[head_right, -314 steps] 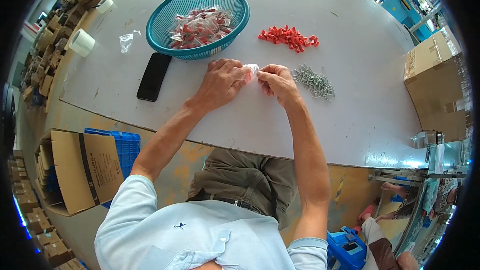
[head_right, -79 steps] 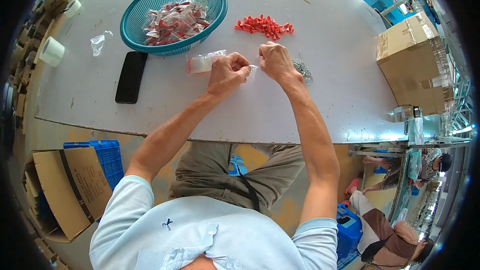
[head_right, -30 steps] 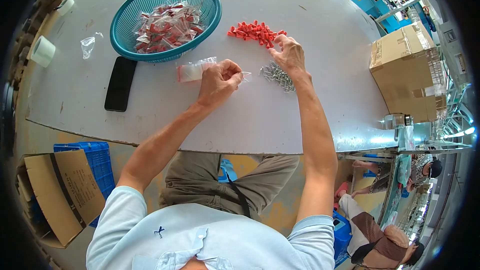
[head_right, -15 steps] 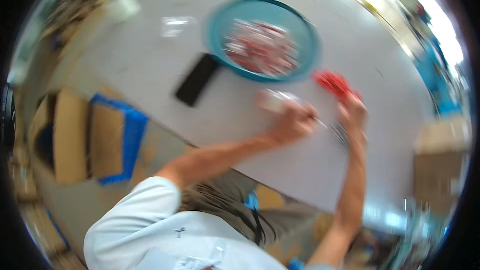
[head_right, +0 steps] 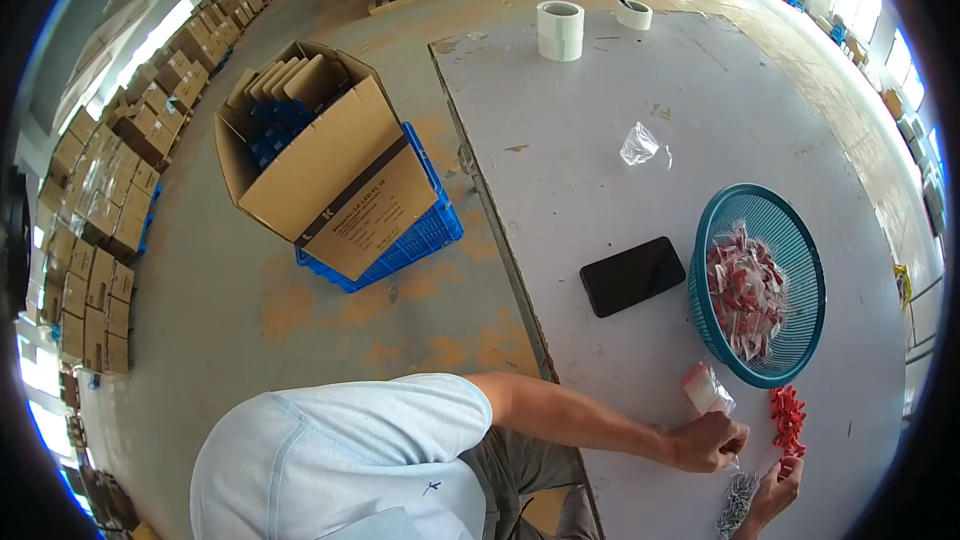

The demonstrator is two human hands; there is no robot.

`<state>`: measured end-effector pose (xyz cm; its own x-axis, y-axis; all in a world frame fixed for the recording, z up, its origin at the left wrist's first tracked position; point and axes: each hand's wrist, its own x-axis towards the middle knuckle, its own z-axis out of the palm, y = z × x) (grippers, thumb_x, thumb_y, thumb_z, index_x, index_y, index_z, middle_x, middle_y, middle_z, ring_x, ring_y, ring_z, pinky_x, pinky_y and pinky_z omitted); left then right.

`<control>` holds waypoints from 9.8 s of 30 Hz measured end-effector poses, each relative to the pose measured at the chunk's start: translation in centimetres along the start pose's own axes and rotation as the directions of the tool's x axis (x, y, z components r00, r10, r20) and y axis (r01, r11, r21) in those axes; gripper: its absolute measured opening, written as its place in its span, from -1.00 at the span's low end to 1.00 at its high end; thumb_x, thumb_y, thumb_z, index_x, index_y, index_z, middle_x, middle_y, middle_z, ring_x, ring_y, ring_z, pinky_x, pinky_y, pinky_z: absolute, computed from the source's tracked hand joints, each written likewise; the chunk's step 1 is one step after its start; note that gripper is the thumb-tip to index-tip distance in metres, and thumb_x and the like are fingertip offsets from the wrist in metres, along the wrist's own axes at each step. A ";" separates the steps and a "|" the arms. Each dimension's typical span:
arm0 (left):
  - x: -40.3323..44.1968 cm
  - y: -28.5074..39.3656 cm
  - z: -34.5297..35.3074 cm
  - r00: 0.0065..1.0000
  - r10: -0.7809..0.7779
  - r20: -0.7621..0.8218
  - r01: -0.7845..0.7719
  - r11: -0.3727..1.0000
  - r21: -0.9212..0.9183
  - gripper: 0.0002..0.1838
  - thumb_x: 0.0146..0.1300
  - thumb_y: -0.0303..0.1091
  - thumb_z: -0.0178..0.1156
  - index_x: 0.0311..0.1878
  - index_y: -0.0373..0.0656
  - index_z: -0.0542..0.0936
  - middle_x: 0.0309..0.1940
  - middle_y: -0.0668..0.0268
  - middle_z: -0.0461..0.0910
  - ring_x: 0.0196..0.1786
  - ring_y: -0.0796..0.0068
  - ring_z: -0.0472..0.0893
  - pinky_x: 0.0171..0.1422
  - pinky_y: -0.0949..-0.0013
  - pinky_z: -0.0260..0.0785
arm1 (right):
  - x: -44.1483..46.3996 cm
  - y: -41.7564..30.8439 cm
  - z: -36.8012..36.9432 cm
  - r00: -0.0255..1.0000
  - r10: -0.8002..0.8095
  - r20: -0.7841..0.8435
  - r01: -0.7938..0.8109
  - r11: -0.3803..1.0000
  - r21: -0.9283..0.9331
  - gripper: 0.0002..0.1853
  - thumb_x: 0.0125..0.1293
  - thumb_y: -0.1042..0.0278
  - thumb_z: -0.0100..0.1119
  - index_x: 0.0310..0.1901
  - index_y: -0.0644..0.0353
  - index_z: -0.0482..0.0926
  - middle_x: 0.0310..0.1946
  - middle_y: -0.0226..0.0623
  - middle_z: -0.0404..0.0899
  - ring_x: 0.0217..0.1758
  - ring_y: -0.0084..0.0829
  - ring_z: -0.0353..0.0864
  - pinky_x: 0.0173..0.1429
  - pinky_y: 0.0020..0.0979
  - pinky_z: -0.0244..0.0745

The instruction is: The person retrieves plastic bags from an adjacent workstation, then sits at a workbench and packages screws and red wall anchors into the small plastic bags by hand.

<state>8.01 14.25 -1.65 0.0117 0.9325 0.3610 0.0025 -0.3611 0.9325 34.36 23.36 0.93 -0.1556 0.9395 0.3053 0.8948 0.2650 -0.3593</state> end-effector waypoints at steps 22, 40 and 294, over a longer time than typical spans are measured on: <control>0.4 0.6 -0.6 0.992 -0.084 0.093 0.073 0.991 0.116 -0.93 0.27 -0.54 0.36 -0.21 -0.30 0.70 -0.41 0.19 0.77 -0.34 0.51 0.77 -0.18 0.42 0.64 | -12.4 -14.6 2.3 0.845 0.516 0.142 -0.238 0.125 0.963 -0.80 0.46 0.46 0.37 0.01 0.32 0.60 -0.20 -0.20 0.74 -0.22 -0.45 0.79 -0.04 -0.32 0.85; -0.1 0.9 -0.1 0.939 -0.267 0.218 0.290 0.953 -0.082 -0.93 0.37 -0.51 0.33 -0.15 -0.31 0.69 -0.37 0.27 0.76 -0.37 0.60 0.72 -0.24 0.47 0.62 | -11.9 -15.2 3.3 0.778 0.600 -0.186 -0.048 0.352 0.935 -0.84 0.51 0.40 0.34 -0.09 0.32 0.61 -0.32 -0.33 0.67 -0.37 -0.59 0.68 -0.23 -0.45 0.77; -2.1 1.4 -11.2 0.827 0.365 0.429 -0.560 0.607 0.564 -0.76 0.16 -0.46 0.42 -0.07 -0.16 0.72 0.05 0.23 0.65 0.23 0.18 0.55 0.40 0.02 0.31 | -4.9 -14.8 4.9 0.832 0.205 0.515 -0.551 0.408 0.728 -0.76 0.29 0.39 0.55 -0.08 0.23 0.73 -0.37 -0.38 0.73 -0.47 -0.62 0.65 -0.42 -0.60 0.57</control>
<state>-3.24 11.87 -1.04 0.4393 0.6348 0.6357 0.5590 -0.7471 0.3597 19.84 15.92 0.45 -0.1614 0.9481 -0.2739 0.1465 -0.2515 -0.9567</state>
